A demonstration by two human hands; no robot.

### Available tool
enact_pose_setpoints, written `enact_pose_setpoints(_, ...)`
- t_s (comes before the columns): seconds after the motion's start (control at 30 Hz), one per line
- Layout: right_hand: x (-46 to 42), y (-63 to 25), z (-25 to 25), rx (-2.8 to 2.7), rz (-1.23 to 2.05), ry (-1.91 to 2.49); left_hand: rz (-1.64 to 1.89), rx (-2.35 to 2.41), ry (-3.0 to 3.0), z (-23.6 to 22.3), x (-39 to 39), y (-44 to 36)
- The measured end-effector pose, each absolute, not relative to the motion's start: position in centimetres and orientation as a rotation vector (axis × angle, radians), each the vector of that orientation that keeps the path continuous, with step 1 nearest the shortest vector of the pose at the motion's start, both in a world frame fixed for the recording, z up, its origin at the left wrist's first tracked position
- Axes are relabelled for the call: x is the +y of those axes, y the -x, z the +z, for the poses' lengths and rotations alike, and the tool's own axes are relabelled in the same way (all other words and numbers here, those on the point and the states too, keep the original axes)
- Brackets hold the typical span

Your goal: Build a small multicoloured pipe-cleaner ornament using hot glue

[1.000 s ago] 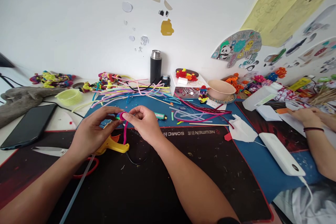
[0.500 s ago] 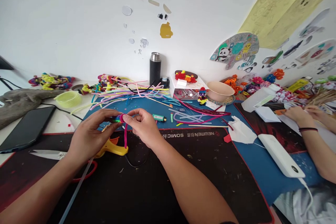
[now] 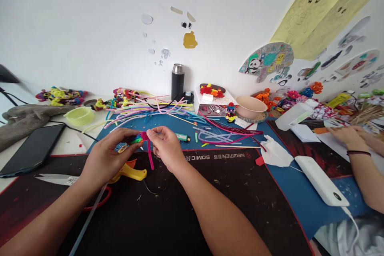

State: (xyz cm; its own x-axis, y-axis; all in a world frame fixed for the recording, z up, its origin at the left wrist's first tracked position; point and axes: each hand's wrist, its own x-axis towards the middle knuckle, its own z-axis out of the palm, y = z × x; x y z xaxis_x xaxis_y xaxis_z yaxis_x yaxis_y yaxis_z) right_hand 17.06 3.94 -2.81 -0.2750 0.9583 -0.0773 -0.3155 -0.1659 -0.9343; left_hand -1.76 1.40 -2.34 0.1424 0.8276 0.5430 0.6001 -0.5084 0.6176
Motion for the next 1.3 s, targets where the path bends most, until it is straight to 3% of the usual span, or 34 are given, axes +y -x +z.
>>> enact_pose_setpoints(0.63,3.88,-17.34,-3.15,-1.233,1.499,0.902,1.246,1.400,-2.112,-2.43,1.38,1.83)
enact_pose_setpoints(1.3,3.97,-17.34,-3.05,-1.181,1.607,0.900,1.239,1.394,-2.102,-2.55,1.42,1.66)
